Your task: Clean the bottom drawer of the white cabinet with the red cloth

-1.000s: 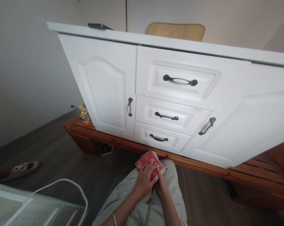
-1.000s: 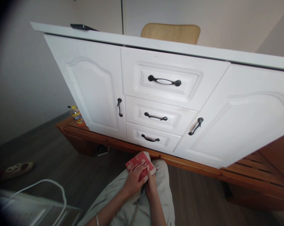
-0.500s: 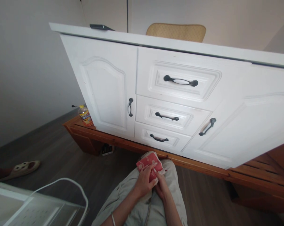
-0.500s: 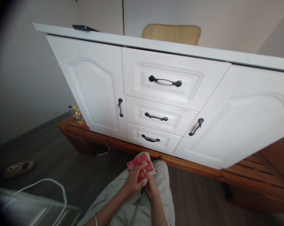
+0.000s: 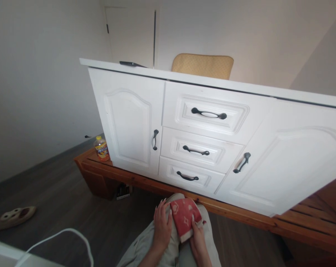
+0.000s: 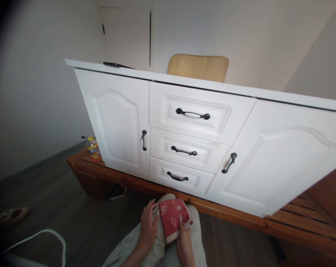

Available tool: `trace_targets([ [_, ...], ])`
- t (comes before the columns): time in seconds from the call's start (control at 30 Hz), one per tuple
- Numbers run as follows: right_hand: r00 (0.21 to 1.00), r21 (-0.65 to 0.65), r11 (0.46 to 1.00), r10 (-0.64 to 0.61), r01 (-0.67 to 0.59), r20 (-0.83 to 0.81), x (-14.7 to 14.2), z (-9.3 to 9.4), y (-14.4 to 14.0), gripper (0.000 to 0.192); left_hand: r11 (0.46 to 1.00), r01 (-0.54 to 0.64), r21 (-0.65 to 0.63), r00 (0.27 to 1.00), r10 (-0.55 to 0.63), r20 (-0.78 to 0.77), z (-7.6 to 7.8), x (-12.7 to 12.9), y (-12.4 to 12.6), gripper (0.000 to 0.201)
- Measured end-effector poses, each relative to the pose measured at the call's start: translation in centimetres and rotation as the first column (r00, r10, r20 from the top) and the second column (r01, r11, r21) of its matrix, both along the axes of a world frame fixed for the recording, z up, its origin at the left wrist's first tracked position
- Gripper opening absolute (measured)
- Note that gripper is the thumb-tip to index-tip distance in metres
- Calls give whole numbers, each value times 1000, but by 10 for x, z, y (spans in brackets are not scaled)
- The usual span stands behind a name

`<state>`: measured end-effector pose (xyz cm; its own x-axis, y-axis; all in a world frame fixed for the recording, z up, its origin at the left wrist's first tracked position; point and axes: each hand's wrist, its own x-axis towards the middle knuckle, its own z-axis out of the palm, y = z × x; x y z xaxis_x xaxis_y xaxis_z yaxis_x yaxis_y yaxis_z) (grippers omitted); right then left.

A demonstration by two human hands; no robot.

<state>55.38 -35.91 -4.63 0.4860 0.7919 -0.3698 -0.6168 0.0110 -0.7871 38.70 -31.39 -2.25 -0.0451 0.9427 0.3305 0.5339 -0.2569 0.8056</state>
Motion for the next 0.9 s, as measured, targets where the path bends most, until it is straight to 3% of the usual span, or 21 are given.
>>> trace_targets([
  [0.17, 996, -37, 999, 4, -8, -90, 32, 1, -24, 59, 992, 101, -80, 994, -104, -40, -9, 2, -2, 43],
  [0.3, 990, -44, 999, -10, 4, -140, 39, 9, -32, 54, 978, 150, -142, 981, -165, -104, -2, 6, -3, 43],
  [0.43, 985, 26, 997, 82, -79, -149, 33, 18, -30, 49, 974, 169, -151, 973, -189, -132, 8, 8, -2, 45],
  [0.7, 981, 47, 992, 125, -120, -151, 39, 2, -26, 47, 970, 198, -139, 971, -213, -105, 7, 9, -4, 43],
  [0.8, 977, 62, 985, 169, -162, -133, 40, 4, -27, 53, 980, 183, -80, 982, -185, -23, 25, 16, 13, 40],
  [0.9, 973, 88, 979, 195, -185, -127, 39, 9, -27, 49, 989, 150, -6, 989, -150, 4, 62, 31, 50, 39],
])
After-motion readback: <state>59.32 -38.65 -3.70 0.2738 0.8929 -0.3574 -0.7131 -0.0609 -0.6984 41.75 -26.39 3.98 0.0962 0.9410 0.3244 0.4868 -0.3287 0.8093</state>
